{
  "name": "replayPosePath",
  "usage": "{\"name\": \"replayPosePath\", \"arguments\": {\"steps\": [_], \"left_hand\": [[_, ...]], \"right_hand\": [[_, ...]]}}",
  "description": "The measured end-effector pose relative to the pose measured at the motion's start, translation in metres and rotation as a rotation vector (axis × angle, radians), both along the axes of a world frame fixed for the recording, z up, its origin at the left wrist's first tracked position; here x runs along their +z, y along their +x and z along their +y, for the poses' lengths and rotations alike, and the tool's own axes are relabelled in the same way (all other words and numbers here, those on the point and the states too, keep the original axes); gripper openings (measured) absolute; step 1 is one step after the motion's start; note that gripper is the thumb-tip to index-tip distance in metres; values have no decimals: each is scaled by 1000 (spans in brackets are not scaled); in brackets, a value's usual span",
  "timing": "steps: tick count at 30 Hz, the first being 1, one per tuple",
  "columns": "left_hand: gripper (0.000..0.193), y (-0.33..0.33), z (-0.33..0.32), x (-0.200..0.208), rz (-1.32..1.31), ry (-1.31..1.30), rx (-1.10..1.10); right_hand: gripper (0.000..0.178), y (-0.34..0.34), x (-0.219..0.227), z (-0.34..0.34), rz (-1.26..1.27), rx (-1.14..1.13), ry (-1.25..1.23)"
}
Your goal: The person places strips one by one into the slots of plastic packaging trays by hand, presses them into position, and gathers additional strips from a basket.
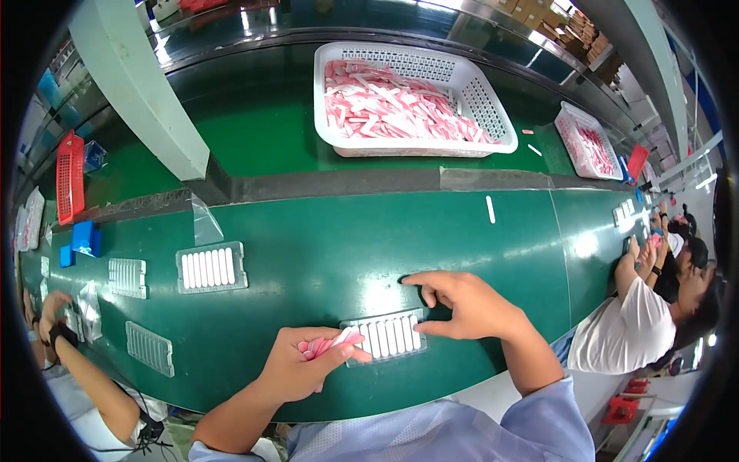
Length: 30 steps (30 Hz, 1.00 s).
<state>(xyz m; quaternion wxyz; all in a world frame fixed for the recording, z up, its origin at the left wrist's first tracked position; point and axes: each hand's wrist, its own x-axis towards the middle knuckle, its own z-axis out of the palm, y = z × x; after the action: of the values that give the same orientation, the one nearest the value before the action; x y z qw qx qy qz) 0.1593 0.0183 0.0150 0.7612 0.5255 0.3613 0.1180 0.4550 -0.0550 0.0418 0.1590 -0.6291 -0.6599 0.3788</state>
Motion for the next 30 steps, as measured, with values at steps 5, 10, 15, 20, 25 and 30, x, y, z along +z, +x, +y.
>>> {"name": "replayPosePath", "arguments": {"steps": [5, 10, 15, 20, 25, 30], "left_hand": [[28, 1, 3, 2, 2, -15, 8], [29, -3, 5, 5, -14, -39, -4], [30, 0, 7, 11, -1, -100, -70], [30, -8, 4, -4, -104, 93, -49], [17, -42, 3, 26, 120, 888, -55], [15, -149, 19, 27, 449, 1126, 530]], "right_hand": [[76, -6, 4, -6, -4, 194, 148], [77, -6, -4, -4, -130, 185, 264], [71, -6, -6, 13, -252, 74, 409], [73, -32, -29, 61, -142, 29, 537], [72, -88, -37, 106, -101, 113, 559], [68, -120, -44, 135, -86, 154, 566]]}}
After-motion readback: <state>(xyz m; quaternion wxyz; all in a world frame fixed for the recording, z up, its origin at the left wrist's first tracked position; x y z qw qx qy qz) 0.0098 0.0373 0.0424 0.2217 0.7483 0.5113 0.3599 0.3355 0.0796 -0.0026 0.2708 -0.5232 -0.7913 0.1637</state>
